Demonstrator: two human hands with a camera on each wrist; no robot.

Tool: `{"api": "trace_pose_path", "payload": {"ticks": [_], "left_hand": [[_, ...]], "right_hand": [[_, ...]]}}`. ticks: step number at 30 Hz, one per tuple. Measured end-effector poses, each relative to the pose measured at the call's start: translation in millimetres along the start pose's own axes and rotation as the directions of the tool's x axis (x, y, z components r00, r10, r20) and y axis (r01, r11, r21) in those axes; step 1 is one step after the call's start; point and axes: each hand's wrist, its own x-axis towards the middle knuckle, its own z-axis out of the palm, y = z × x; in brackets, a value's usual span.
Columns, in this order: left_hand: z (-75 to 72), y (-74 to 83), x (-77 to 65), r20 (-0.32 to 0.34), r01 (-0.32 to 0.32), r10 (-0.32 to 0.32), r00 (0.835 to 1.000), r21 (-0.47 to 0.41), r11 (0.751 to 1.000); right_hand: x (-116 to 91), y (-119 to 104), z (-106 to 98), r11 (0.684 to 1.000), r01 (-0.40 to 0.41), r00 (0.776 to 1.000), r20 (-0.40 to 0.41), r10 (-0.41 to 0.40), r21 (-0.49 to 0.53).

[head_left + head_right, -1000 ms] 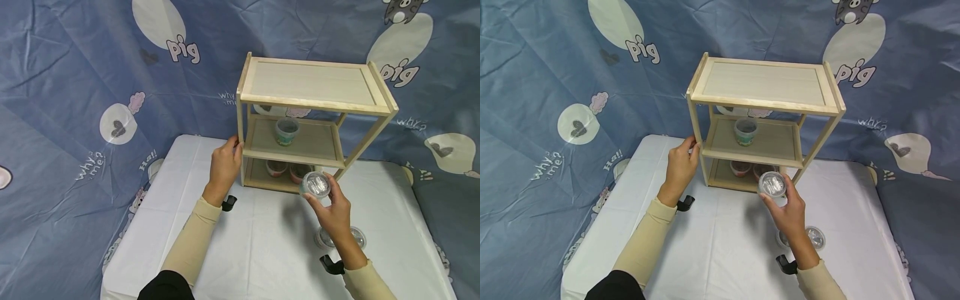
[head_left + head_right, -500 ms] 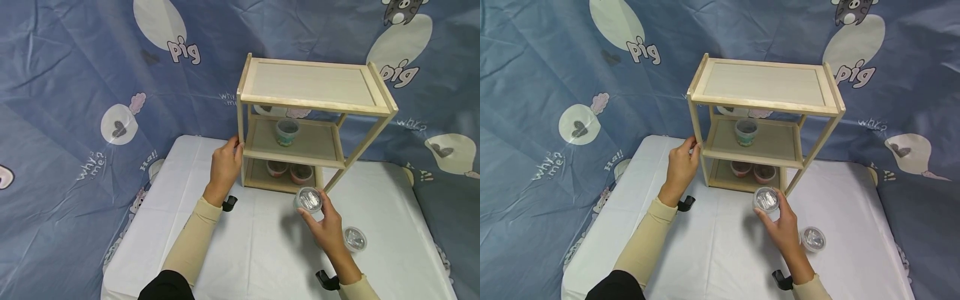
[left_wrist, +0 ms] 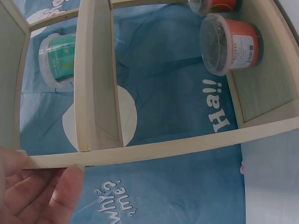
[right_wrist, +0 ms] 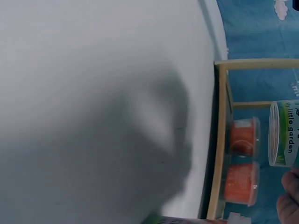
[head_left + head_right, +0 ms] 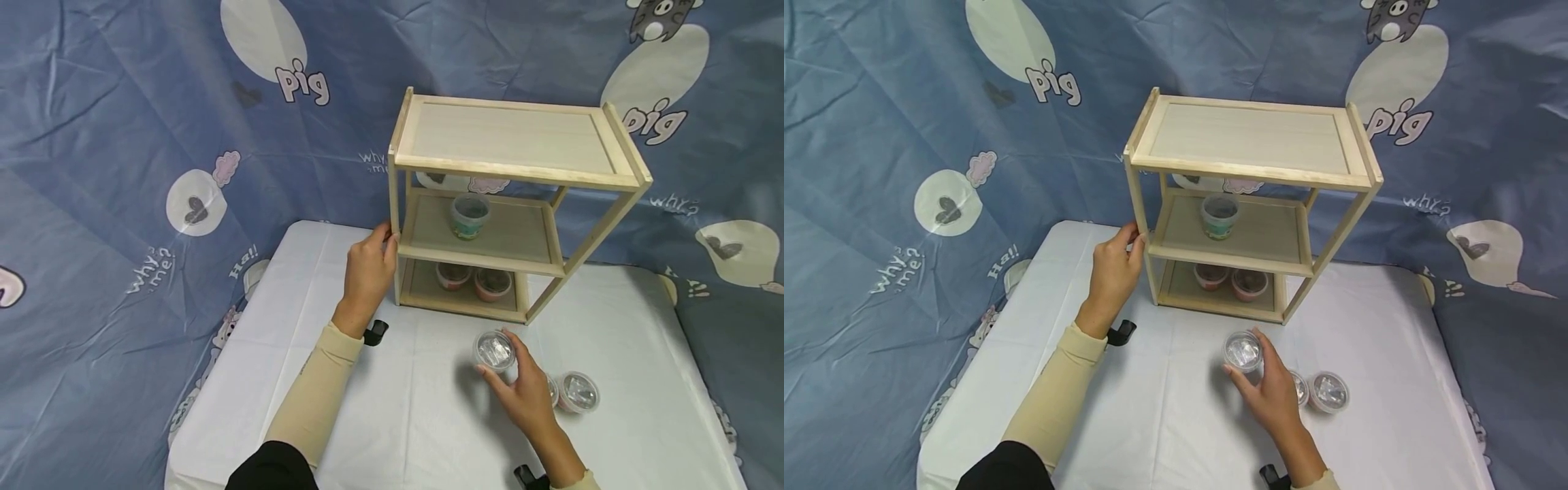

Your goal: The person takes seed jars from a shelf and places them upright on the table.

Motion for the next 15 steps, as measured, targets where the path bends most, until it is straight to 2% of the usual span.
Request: {"api": "trace_pose_path", "payload": {"ticks": [6,15], "left_hand": [[1.4,1.3,0.4,-0.010,-0.006,0.006,1.000,-0.009,1.000],[1.7,2.5,1.0,-0.015,-0.010,0.010,1.000,-0.005,1.000]], "right_hand": [[-12,4,3,0.996,0.041,0.998,0.048,-0.038,-0.078],[-23,13,6,0.982,0.080,0.995,0.074,-0.069,-0.170]]}}
